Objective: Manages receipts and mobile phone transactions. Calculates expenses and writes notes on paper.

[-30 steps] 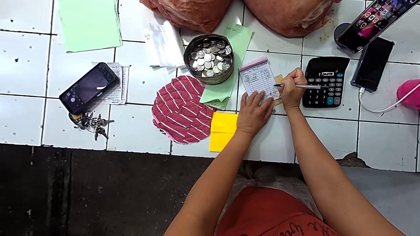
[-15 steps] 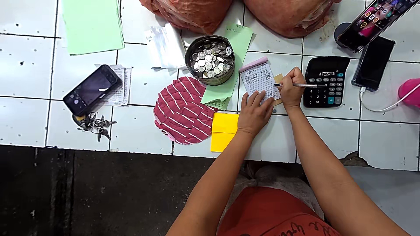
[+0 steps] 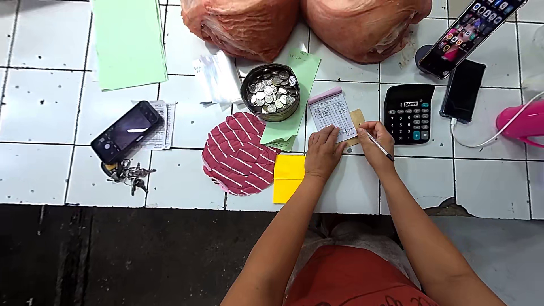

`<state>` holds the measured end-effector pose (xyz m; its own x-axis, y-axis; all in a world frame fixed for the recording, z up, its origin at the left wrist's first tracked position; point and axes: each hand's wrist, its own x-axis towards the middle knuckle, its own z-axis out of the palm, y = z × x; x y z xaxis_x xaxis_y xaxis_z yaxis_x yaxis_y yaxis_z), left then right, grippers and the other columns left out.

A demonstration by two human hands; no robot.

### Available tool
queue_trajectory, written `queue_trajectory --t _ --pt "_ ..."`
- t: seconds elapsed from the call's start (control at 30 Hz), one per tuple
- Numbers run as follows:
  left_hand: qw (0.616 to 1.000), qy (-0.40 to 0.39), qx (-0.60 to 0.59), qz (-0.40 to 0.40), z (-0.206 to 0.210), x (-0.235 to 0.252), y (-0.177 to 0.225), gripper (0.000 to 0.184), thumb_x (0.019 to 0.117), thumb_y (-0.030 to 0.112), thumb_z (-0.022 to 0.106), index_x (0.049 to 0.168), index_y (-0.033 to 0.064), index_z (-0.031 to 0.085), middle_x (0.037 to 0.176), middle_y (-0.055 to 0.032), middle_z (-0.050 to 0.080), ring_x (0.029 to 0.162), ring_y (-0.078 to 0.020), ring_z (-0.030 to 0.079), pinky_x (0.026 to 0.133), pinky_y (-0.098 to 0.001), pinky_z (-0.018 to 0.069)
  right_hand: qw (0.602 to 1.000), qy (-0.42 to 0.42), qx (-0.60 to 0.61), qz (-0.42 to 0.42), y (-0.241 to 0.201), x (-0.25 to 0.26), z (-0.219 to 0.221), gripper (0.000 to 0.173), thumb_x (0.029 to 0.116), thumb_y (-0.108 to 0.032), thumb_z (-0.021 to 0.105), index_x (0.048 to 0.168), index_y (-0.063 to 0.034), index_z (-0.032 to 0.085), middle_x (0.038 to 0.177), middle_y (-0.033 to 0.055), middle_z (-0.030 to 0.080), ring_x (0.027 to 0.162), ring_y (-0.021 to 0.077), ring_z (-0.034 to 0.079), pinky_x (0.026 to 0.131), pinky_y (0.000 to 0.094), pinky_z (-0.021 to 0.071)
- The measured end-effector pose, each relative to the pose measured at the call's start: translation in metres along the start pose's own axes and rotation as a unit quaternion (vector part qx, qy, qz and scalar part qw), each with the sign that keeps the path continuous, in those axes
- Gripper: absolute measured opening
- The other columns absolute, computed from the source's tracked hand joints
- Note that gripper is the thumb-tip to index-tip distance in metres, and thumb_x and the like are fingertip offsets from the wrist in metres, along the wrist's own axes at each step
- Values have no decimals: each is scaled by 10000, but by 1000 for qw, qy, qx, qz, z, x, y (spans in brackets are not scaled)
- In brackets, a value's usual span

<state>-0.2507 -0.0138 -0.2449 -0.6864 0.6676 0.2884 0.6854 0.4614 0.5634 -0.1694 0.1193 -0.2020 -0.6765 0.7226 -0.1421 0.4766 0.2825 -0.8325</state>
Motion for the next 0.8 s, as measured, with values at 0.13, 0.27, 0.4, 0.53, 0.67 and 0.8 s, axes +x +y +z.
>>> queue_trajectory --t 0.13,0.27,0.4,0.53,0.67,0.8 --pt "1000 6 -24 -9 -2 0 0 312 959 222 697 1197 24 737 1240 -153 709 1155 -317 673 1057 -459 481 1000 -6 23 11 1 1 -2 185 1003 -172 670 1137 -47 646 931 74 673 742 119 616 695 313 521" --pt "1000 12 -26 -10 1 0 -1 294 971 221 682 1182 27 746 1220 -149 717 1144 -312 678 1051 -453 485 998 10 55 -2 5 -5 1 191 1035 -138 603 1176 -11 626 950 92 691 803 129 656 764 340 547" --pt "1000 3 -21 -10 -1 0 0 344 947 261 713 1195 23 739 1225 -162 709 1141 -326 675 1043 -476 488 997 9 71 -42 13 -9 2 258 1094 -128 438 1237 28 584 1019 111 732 919 129 722 856 314 586" --pt "1000 0 -23 -12 -1 -1 1 360 947 273 719 1203 20 733 1232 -164 706 1150 -334 669 1043 -480 488 999 -3 28 -34 8 -10 0 255 1100 -123 422 1235 17 588 1036 124 737 924 170 727 849 363 585" --pt "1000 6 -24 -7 0 -1 0 356 949 270 714 1197 16 734 1227 -168 707 1146 -337 670 1040 -480 489 999 2 -19 -49 2 -9 2 219 1068 -129 521 1213 5 615 927 117 709 772 189 682 714 388 568" --pt "1000 5 -23 -6 -1 -1 0 350 952 263 709 1199 16 734 1232 -170 706 1160 -339 666 1050 -482 481 997 7 -73 -12 -12 -3 7 329 977 -215 721 1184 9 597 862 125 674 690 241 636 639 449 531"
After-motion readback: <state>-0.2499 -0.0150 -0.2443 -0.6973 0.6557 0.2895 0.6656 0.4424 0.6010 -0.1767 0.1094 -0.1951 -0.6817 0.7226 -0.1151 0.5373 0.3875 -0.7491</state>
